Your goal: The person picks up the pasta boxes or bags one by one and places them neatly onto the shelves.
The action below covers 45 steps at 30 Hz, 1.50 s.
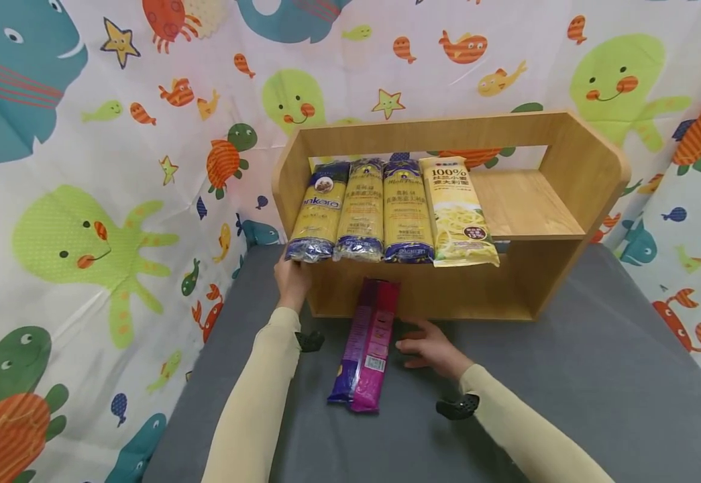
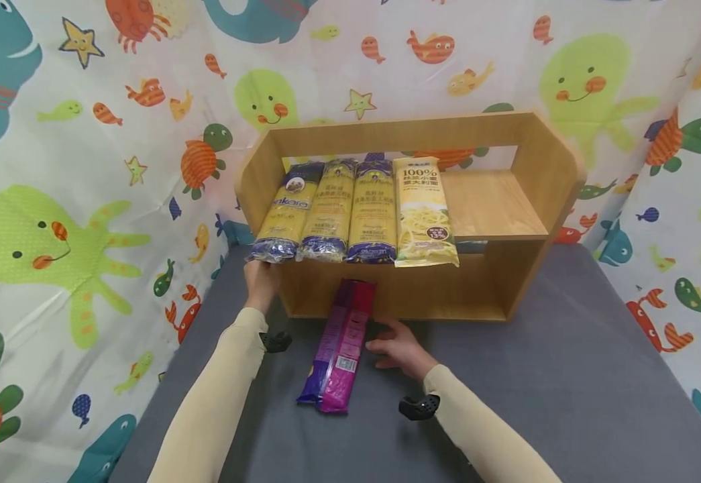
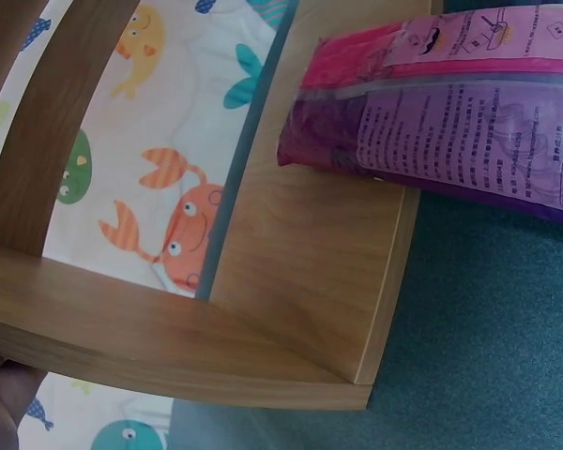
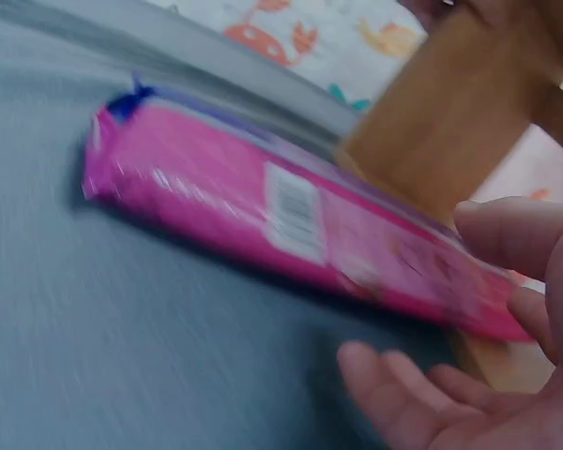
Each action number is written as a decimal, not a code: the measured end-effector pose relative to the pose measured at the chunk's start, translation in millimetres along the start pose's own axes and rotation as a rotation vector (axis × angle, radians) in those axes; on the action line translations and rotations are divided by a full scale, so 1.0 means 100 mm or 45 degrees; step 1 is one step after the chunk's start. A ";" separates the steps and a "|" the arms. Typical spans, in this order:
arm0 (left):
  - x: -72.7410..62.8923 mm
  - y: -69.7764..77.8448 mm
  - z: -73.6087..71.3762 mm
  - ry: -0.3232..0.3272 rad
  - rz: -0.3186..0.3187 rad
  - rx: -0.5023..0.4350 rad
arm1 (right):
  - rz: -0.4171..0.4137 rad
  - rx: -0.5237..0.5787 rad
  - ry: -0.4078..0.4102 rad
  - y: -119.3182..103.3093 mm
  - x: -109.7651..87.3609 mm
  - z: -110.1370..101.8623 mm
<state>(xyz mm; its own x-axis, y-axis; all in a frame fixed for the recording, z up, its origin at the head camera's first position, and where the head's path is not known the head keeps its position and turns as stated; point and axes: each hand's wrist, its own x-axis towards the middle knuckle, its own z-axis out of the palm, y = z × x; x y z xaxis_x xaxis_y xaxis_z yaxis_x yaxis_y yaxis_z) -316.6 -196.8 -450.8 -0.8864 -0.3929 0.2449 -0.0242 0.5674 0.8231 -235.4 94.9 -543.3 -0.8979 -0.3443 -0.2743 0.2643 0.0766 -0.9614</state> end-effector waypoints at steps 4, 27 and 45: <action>0.00 0.04 0.00 0.001 0.010 0.000 | -0.008 0.005 0.044 0.03 0.13 0.26; -0.01 0.02 0.02 0.007 -0.034 -0.008 | -0.057 -0.458 0.350 -0.02 0.44 0.88; -0.02 0.02 -0.02 -0.011 0.027 0.014 | -0.033 -0.311 0.245 0.11 -0.14 0.40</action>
<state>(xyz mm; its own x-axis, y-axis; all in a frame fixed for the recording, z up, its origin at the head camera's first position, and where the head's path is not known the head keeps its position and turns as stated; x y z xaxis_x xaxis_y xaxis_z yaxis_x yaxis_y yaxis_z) -313.6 -196.1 -448.5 -0.8908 -0.3744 0.2575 -0.0104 0.5834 0.8121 -205.3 63.0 -549.4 -0.9595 -0.1675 -0.2267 0.1693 0.3006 -0.9386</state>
